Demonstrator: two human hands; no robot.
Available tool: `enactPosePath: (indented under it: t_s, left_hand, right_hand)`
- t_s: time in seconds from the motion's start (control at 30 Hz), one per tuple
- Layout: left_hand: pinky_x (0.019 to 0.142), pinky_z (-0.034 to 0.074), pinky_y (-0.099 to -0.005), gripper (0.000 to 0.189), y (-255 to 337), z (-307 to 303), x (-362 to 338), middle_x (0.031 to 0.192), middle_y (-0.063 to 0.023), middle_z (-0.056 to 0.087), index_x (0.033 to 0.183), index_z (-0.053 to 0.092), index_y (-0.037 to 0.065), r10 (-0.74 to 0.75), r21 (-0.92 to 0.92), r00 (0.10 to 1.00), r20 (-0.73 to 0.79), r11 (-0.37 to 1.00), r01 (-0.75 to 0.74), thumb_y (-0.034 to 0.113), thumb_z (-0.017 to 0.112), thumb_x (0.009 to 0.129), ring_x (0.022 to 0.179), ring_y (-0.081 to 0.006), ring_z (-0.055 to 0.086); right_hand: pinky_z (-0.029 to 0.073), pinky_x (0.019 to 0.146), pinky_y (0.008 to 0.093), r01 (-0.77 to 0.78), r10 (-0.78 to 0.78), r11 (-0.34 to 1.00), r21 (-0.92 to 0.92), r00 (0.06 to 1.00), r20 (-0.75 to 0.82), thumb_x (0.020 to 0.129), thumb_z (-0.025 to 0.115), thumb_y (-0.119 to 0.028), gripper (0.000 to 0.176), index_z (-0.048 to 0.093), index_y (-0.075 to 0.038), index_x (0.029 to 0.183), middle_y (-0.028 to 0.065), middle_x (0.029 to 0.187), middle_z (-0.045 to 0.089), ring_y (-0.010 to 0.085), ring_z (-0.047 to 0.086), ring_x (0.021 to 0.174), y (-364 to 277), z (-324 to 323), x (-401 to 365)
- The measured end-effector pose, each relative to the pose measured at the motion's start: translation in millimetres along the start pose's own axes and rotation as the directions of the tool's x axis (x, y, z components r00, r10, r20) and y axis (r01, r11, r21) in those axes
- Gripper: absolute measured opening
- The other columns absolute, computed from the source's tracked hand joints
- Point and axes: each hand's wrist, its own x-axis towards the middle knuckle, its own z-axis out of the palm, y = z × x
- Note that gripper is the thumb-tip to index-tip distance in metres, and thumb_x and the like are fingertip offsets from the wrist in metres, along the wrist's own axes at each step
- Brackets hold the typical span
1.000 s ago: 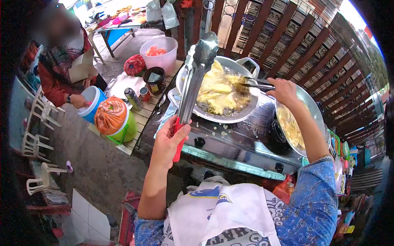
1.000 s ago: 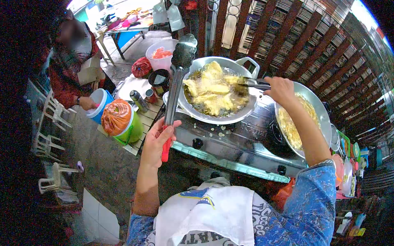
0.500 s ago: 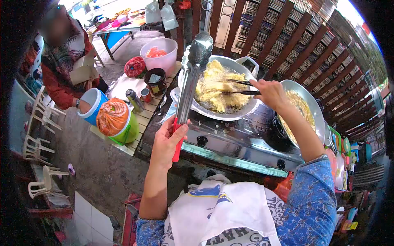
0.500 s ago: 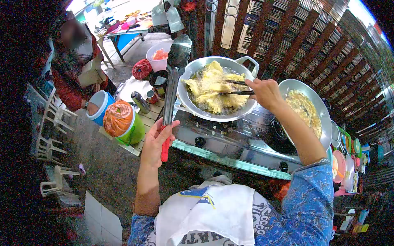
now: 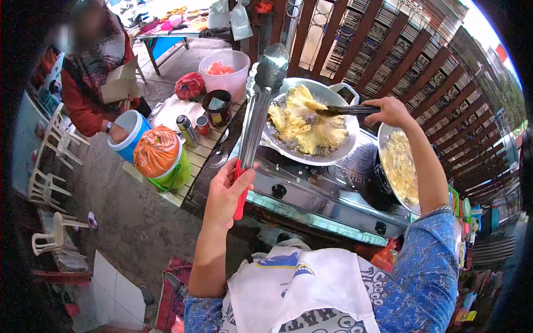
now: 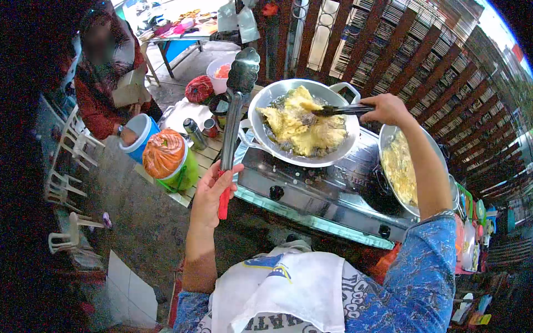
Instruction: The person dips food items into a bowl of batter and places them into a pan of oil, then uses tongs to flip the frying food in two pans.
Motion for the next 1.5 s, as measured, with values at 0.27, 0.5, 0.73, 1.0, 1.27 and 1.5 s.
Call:
enactPosePath:
  t_s: [0.27,0.5,0.73,1.0,1.27,1.5]
  left_hand:
    - [0.069,0.045,-0.0213,0.044,1,4,-3,0.101,-0.0045,0.061,0.116,0.050,0.000,-0.031,-0.049,1.000,-0.007,0.998,0.030,0.019,0.067,0.080,0.082,-0.0060,0.055]
    - [0.064,0.045,-0.0186,0.046,-8,8,-3,0.106,-0.0075,0.060,0.119,0.047,0.001,-0.040,-0.020,0.999,-0.007,0.999,0.040,0.018,0.066,0.081,0.074,-0.0052,0.054]
    - [0.061,0.046,-0.0169,0.046,-11,12,-2,0.109,-0.0085,0.060,0.122,0.045,0.003,-0.049,-0.003,0.998,-0.038,0.999,0.049,0.017,0.063,0.082,0.067,-0.0041,0.053]
    - [0.061,0.046,-0.0166,0.045,-8,19,2,0.109,-0.0080,0.060,0.121,0.045,0.003,-0.059,0.034,0.998,-0.015,0.998,0.060,0.017,0.063,0.083,0.067,-0.0037,0.053]
    - [0.058,0.044,-0.0166,0.044,-7,29,9,0.109,-0.0086,0.060,0.120,0.046,0.003,-0.077,0.018,0.996,0.051,0.997,0.076,0.017,0.063,0.082,0.065,-0.0037,0.053]
    - [0.056,0.043,-0.0153,0.039,-9,27,12,0.110,-0.0098,0.060,0.116,0.050,0.004,-0.061,0.036,0.997,0.048,0.998,0.059,0.018,0.063,0.082,0.064,-0.0035,0.053]
  right_hand:
    - [0.044,0.065,0.0308,-0.070,0.043,0.975,0.209,0.990,0.132,0.067,0.072,-0.033,0.048,0.063,-0.012,0.108,0.0077,0.078,0.066,0.0164,0.059,0.071,48,-28,40]
    - [0.045,0.072,0.0340,0.061,-0.063,0.998,0.020,0.987,0.151,0.064,0.073,-0.032,0.052,0.062,-0.009,0.109,0.0099,0.082,0.066,0.0211,0.060,0.076,35,-48,92]
    - [0.045,0.068,0.0357,0.068,-0.048,0.995,-0.073,0.969,0.244,0.064,0.074,-0.036,0.048,0.065,-0.008,0.102,0.0103,0.076,0.065,0.0229,0.061,0.075,31,-57,121]
    - [0.045,0.067,0.0344,0.086,-0.063,0.990,-0.111,0.979,0.192,0.066,0.070,-0.039,0.048,0.065,-0.008,0.102,0.0113,0.080,0.065,0.0217,0.061,0.075,50,-36,118]
    - [0.047,0.074,0.0408,0.002,-0.007,0.975,-0.220,1.000,-0.023,0.064,0.069,-0.045,0.050,0.063,-0.022,0.107,0.0099,0.087,0.064,0.0293,0.060,0.085,11,-9,54]
    - [0.045,0.078,0.0386,0.015,-0.021,0.992,-0.124,0.999,-0.046,0.062,0.072,-0.032,0.052,0.060,-0.014,0.110,0.0114,0.095,0.063,0.0280,0.059,0.090,-14,-29,-34]
